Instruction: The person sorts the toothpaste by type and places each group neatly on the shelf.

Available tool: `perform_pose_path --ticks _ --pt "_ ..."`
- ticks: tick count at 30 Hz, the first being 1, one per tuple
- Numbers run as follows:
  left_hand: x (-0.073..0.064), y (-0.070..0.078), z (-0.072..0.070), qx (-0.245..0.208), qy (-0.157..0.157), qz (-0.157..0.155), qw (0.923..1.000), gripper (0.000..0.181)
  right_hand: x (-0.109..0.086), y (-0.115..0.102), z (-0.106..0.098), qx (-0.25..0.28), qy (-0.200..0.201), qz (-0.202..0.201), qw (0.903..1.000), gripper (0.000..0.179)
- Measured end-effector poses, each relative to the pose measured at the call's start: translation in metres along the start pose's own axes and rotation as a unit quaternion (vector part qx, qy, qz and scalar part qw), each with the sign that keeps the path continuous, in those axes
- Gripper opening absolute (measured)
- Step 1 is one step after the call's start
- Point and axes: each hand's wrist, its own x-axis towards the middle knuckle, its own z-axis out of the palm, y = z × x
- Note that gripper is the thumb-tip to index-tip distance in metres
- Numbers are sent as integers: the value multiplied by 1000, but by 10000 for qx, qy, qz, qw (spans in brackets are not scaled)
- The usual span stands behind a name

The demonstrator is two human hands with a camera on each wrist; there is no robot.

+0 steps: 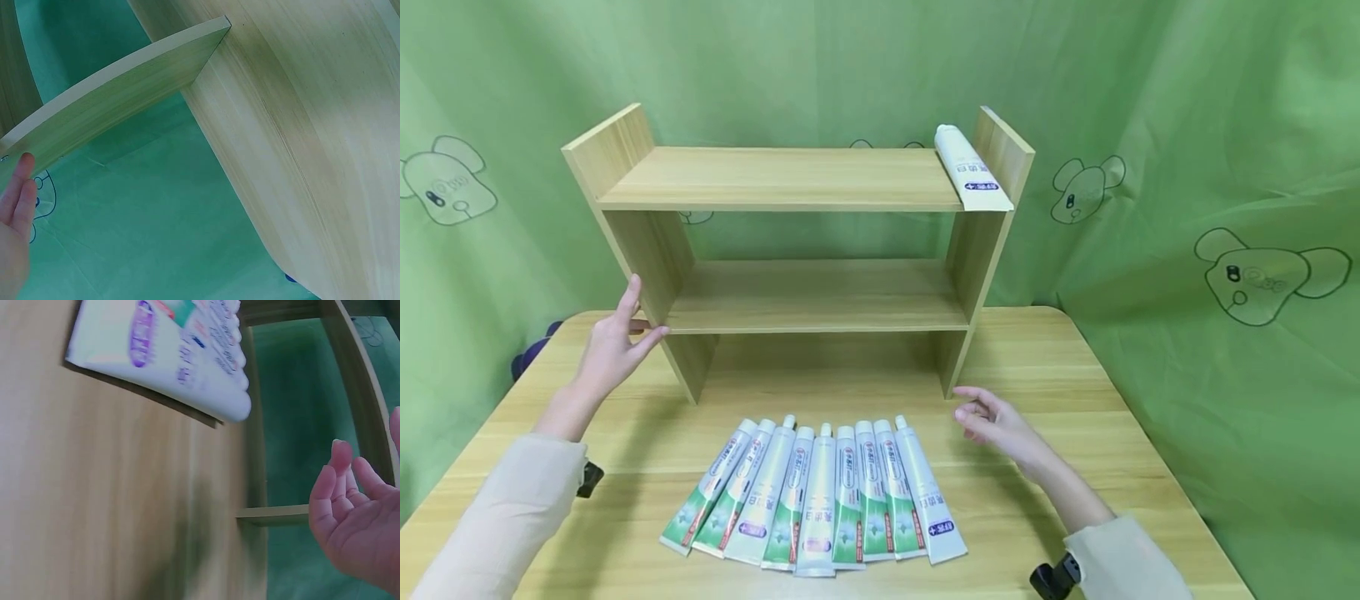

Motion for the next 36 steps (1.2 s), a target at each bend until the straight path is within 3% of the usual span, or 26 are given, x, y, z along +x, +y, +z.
perform_pose_path --ticks 16,36 --pt "1 2 -2 -126 -31 -150 9998 104 -2 25 12 -148 -1413 646 9877 64" --pt "-1 1 -1 -145 -42 -139 9998 104 -4 43 28 -69 -1512 927 9841 76"
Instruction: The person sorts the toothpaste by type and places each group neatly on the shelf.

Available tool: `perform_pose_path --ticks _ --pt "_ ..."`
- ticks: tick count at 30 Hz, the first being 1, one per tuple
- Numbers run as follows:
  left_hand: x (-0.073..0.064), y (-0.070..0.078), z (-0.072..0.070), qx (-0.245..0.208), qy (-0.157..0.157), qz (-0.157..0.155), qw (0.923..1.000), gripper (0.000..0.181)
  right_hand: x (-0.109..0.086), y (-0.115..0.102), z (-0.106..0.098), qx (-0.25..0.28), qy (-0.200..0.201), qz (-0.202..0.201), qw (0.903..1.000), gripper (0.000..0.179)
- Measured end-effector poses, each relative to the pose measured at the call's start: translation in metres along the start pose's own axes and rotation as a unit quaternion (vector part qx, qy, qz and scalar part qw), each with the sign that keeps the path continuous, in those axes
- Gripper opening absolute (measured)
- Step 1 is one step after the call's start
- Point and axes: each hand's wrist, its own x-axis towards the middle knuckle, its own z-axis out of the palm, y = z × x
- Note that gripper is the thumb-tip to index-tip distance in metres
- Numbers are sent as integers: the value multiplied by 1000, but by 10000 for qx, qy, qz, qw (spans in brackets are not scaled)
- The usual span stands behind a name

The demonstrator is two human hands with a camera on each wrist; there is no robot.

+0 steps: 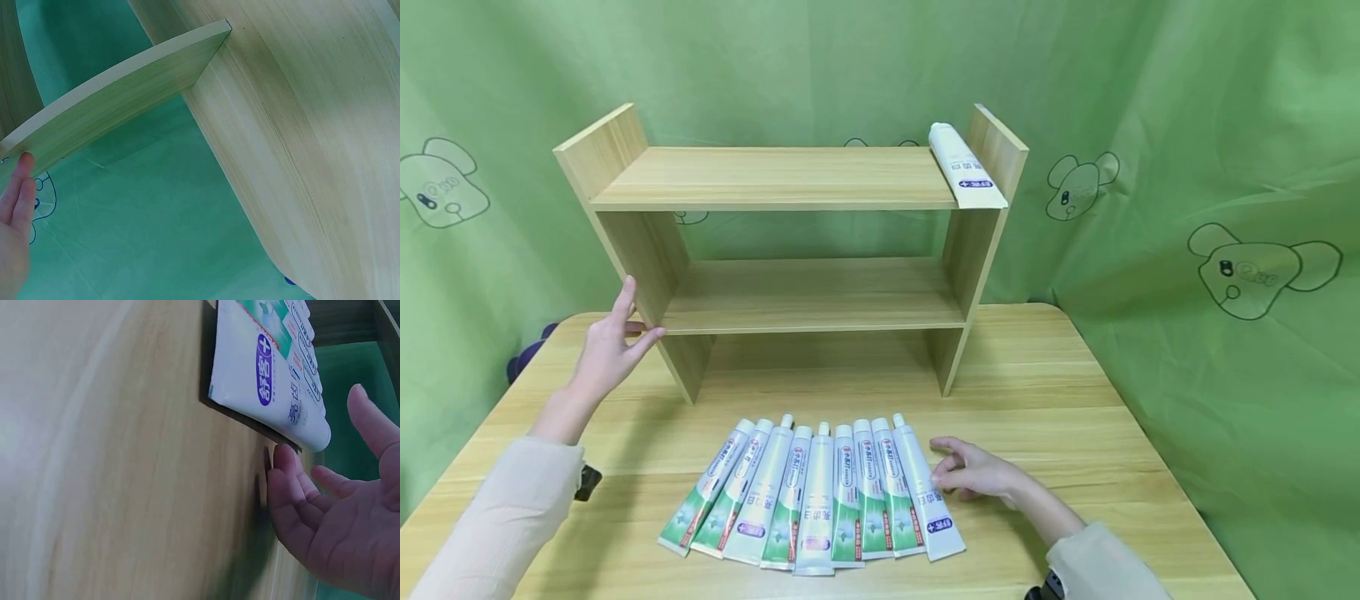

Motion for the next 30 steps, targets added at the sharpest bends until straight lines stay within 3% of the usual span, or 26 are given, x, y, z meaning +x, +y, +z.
perform_pose_path --ticks 8,15,20,25,30 --pt "-2 0 1 36 116 56 9999 103 -1 -4 9 249 -121 -112 9996 84" --pt "-3 2 -1 35 108 -52 9999 102 1 -5 18 -245 -57 -479 9985 89" --pt "-2 2 -1 16 90 -46 9999 103 2 -6 29 -588 281 -647 9958 89" --pt "-1 2 0 -7 107 25 9999 103 1 -6 39 -1006 688 -500 9913 92" --pt "-1 2 1 -42 84 27 10000 104 -1 -6 45 -855 842 -266 9924 91"
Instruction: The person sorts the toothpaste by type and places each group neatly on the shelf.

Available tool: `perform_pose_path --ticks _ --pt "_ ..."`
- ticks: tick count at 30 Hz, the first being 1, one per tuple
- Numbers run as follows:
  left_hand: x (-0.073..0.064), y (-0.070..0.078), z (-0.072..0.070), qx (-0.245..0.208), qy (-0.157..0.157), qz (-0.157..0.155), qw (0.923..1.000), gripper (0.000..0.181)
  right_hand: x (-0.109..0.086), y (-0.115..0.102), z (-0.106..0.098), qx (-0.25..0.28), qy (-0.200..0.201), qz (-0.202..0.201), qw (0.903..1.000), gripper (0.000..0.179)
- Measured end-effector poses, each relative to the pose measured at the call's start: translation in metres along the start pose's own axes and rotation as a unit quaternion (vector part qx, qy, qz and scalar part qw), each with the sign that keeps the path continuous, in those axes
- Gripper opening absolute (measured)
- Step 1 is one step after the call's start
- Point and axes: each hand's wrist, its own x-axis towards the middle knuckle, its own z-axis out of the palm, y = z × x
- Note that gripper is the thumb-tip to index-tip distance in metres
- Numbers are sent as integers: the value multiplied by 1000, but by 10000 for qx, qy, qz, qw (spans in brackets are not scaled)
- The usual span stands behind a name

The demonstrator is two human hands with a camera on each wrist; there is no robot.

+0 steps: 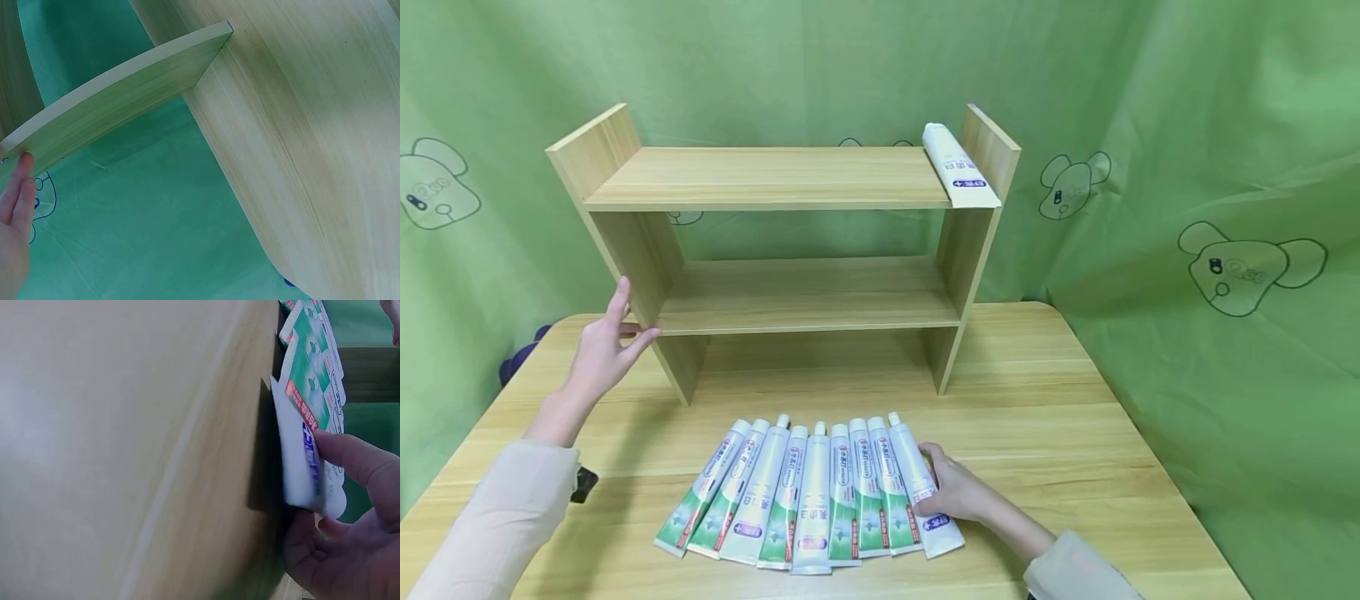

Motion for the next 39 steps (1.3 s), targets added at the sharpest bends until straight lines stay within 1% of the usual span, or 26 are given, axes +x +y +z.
perform_pose_path --ticks 4,10,14,20,27,31,34,39 --pt "0 -1 0 -1 -62 -30 10000 103 -1 1 1 252 25 94 9996 86" --pt "0 -1 0 -21 -48 -23 10000 103 0 2 -3 781 -98 -71 9969 74" --pt "0 -1 0 -31 1 49 10000 103 1 1 -6 1006 -7 -121 9948 68" --pt "0 0 0 -18 2 -5 10000 103 1 -4 -8 1185 91 -230 9926 68" --pt "0 0 0 -8 -41 -45 10000 104 3 -14 -9 1323 220 -506 9897 69" --pt "0 -1 0 -4 -12 -17 10000 104 6 -21 -13 1433 331 -638 9871 68" --pt "1 0 0 4 -18 -51 10000 104 8 -26 -16 1488 450 -707 9853 67" --pt "1 0 -3 12 -129 -144 9998 103 10 -35 -23 1588 586 -817 9822 66"
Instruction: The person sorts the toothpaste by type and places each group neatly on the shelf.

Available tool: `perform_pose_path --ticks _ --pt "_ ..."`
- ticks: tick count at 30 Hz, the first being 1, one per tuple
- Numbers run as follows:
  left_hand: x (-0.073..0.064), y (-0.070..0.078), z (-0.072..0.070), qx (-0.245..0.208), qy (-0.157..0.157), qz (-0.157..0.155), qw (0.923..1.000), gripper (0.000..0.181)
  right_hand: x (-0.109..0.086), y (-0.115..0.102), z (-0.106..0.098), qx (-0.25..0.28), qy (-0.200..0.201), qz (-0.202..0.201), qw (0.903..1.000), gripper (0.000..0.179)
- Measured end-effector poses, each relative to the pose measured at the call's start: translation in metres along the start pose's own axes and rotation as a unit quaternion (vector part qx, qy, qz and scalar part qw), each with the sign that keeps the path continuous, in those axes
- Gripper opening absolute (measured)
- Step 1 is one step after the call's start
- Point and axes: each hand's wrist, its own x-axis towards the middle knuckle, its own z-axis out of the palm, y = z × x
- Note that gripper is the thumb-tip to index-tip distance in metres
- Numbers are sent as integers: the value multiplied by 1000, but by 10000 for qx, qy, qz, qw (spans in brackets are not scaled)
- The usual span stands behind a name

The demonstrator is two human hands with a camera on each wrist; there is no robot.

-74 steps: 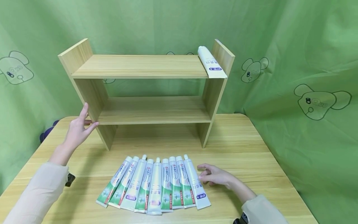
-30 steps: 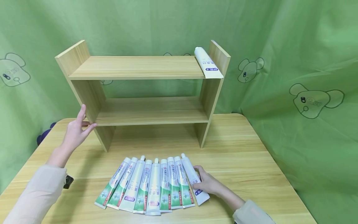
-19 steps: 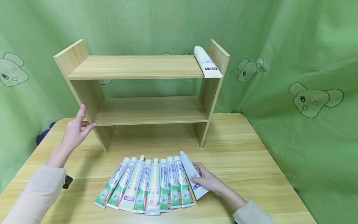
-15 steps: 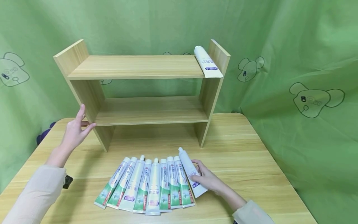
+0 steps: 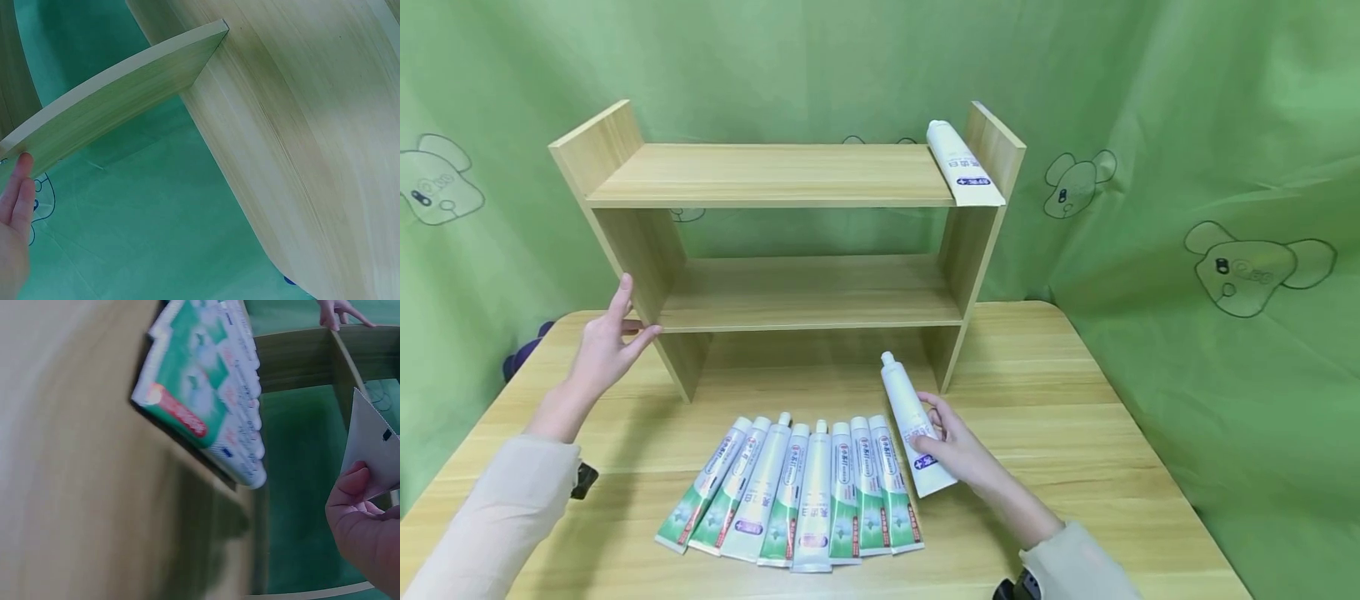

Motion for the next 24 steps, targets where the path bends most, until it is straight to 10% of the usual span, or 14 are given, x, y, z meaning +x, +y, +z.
perform_pose_path --ticks 24 --pt "0 0 2 -18 -86 -120 9999 102 -7 -56 -11 270 62 -1051 9941 62"
